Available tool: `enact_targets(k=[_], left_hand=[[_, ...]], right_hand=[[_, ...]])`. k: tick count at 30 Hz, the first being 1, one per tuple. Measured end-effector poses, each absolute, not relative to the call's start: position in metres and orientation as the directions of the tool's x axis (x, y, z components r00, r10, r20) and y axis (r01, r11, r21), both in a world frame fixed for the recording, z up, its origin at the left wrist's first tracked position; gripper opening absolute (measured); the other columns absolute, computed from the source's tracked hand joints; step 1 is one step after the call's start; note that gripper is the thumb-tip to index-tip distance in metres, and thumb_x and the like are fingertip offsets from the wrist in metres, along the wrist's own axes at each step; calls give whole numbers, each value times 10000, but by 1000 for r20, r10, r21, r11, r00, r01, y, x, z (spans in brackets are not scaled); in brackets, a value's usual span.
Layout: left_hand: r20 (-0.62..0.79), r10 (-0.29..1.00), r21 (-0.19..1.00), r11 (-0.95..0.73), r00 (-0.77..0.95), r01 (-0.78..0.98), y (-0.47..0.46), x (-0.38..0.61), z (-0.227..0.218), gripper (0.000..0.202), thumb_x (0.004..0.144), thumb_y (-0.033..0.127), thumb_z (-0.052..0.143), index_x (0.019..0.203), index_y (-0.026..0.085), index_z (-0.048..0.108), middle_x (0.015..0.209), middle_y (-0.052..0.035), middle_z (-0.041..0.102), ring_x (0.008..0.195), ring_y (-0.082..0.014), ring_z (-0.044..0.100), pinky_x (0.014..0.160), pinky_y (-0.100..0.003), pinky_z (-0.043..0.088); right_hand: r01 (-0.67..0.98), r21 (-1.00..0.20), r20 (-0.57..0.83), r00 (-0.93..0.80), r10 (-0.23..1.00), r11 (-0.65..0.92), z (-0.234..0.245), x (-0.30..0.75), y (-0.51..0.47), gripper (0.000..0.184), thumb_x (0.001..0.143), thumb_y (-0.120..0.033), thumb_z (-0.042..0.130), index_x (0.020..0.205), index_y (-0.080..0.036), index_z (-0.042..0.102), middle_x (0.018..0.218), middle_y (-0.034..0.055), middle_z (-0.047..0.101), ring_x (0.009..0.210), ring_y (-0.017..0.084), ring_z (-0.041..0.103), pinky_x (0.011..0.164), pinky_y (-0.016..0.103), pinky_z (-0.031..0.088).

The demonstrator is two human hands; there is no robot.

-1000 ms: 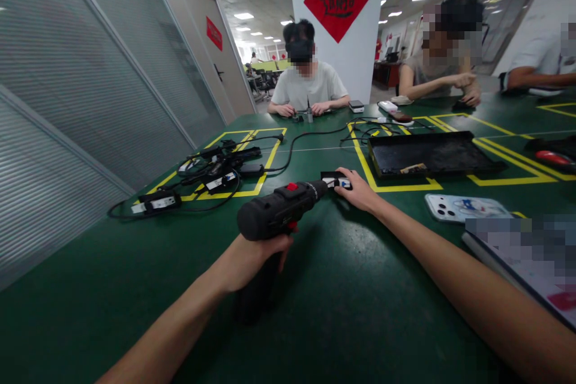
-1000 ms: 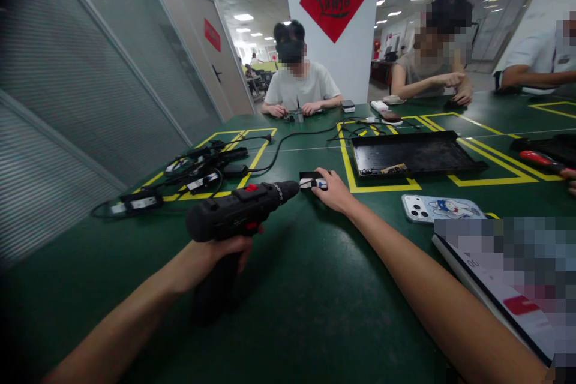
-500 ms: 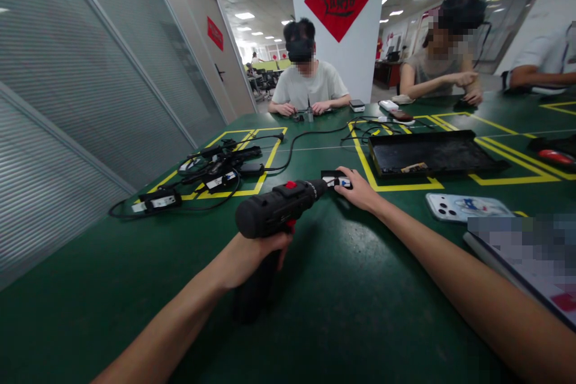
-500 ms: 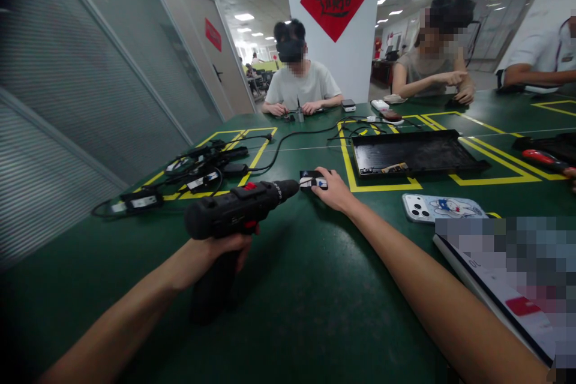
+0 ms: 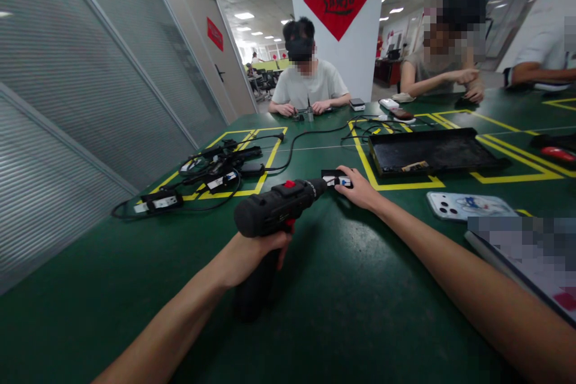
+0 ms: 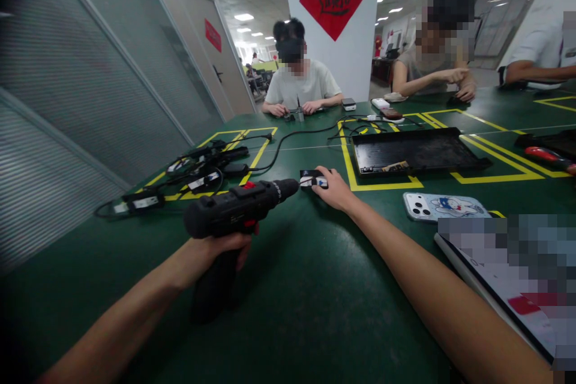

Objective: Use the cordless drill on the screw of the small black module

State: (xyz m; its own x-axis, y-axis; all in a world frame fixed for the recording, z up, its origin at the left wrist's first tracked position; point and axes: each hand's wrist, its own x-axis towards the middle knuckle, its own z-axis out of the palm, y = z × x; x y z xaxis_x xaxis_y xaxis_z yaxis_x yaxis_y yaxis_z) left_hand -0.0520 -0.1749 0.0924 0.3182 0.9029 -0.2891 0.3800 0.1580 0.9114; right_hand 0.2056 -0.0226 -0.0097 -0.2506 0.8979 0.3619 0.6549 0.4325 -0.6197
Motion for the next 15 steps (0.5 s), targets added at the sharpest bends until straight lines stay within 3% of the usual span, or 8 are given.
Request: enact_targets(k=[8,15], left_hand=[[-294,910,897,157,291,414,-177,-48,99,345,782,285,516,1093,136,517,592,9,593,561,-172,561,588,-315,438],[-295,905,887,140,308,440,-173,-48,98,225,758,279,515,937,146,547,590,-1,606,546,-176,568,569,-311,430]], right_hand=[[655,-621,371,-238,897,431,-12,205,-21,527,788,-342,569,1291,-250,441,1101,71,503,1019,226,524,942,373,398],[648,-626,372,-241,896,434,-12,206,-20,521,791,-343,562,1290,-263,436,1094,64,507,1008,224,529,933,378,403]])
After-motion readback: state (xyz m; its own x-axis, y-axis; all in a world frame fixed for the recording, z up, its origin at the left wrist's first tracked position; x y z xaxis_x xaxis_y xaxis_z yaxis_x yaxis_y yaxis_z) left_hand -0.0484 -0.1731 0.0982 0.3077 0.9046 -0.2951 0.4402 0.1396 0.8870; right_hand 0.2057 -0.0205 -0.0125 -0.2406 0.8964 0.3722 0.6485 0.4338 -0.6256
